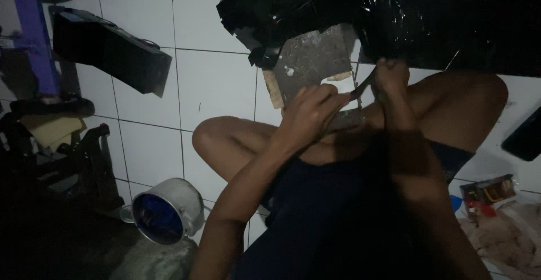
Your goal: The person sits on the floor and uses a knife to cut a black sheet material into strips on a small wooden board. The person repeatedly cuts the material and places the resulting strips on the floor.
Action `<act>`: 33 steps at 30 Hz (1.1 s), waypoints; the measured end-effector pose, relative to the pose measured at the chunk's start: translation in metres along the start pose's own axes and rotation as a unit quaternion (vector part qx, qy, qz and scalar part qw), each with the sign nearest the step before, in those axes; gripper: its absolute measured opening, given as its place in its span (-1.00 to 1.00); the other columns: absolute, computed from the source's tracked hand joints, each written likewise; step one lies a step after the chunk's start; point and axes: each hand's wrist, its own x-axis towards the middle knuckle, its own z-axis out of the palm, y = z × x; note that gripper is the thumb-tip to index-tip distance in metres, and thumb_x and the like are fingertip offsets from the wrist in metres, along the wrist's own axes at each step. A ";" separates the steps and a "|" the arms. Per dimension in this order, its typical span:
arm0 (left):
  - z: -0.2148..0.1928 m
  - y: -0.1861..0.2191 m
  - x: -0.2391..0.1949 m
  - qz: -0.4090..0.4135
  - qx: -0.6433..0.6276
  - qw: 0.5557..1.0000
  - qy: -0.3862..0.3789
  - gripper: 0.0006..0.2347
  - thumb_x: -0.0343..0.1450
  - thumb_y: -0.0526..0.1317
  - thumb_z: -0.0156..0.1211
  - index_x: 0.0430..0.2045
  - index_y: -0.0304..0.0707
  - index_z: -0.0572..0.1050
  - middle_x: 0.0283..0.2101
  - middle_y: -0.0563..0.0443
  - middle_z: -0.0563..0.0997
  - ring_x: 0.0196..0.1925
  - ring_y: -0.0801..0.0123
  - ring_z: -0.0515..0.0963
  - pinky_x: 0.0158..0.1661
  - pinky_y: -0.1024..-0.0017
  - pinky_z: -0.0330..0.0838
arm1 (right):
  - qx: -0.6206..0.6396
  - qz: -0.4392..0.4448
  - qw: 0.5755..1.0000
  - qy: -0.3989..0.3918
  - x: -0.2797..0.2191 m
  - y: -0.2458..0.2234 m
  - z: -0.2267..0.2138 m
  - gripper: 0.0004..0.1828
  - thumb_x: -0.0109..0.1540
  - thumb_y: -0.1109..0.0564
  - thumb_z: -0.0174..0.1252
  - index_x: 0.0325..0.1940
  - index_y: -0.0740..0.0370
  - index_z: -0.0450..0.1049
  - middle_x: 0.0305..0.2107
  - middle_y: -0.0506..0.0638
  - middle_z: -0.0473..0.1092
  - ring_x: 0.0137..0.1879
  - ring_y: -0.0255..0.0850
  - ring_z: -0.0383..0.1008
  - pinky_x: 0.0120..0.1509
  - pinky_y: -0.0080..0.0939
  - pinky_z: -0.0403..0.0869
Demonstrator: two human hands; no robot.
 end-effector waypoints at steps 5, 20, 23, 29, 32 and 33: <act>-0.007 0.005 0.002 0.005 0.049 0.998 -0.045 -0.73 0.45 -0.35 0.23 0.03 -0.12 0.61 -0.24 0.06 0.53 -0.23 0.36 0.54 -0.22 0.32 0.35 | -0.136 -0.090 0.986 0.017 0.053 0.037 0.012 -0.61 0.46 0.05 0.05 -0.15 0.48 0.55 -0.17 0.30 0.55 -0.09 -0.04 0.59 0.03 -0.04 0.51; 0.024 0.019 -0.003 -0.049 -0.006 0.991 0.126 -0.82 0.54 -0.19 0.21 -0.03 -0.21 0.58 -0.16 0.01 0.61 -0.13 0.27 0.61 -0.10 0.27 0.45 | 0.215 -0.370 0.900 0.080 -0.140 -0.019 -0.167 -0.80 0.53 0.07 0.03 0.10 0.26 0.35 -0.20 0.01 0.34 -0.16 -0.26 0.38 -0.10 -0.29 0.43; 0.033 0.048 0.000 -0.165 -0.436 0.885 0.029 -0.74 0.64 -0.11 0.04 0.04 -0.34 0.51 -0.05 -0.07 0.65 0.04 0.23 0.64 0.08 0.25 0.51 | 0.184 -0.335 0.923 -0.041 -0.214 -0.023 -0.150 -0.77 0.43 0.04 0.09 0.06 0.23 0.40 -0.22 0.04 0.39 -0.16 -0.20 0.43 -0.11 -0.22 0.47; 0.006 0.032 0.009 -0.364 -0.679 0.637 -0.026 -0.55 0.58 -0.04 -0.08 0.31 -0.35 0.29 0.02 -0.24 0.59 -0.14 0.20 0.61 -0.21 0.35 0.54 | 0.040 -0.183 0.932 -0.311 -0.269 -0.024 -0.114 -0.70 0.24 -0.02 0.21 -0.03 0.18 0.49 -0.25 0.09 0.47 -0.17 -0.08 0.53 -0.12 -0.09 0.54; -0.020 0.015 -0.008 -0.079 -0.161 0.983 0.041 -0.70 0.76 -0.08 -0.02 0.34 -0.19 0.27 -0.01 -0.08 0.60 -0.02 0.28 0.67 -0.01 0.43 0.57 | -0.320 -0.596 0.708 -0.200 -0.256 -0.032 -0.108 -0.66 0.16 -0.08 0.29 -0.08 0.11 0.56 -0.29 0.16 0.49 -0.21 0.02 0.54 -0.16 -0.01 0.52; -0.027 0.010 -0.013 -0.092 -0.058 0.994 -0.005 -0.67 0.67 -0.07 0.06 0.32 -0.09 0.30 -0.07 -0.09 0.59 -0.11 0.26 0.63 -0.13 0.38 0.53 | -0.283 -0.601 0.733 -0.147 -0.248 -0.037 -0.108 -0.67 0.23 0.01 0.28 -0.02 0.23 0.52 -0.23 0.23 0.48 -0.17 0.04 0.53 -0.15 -0.02 0.51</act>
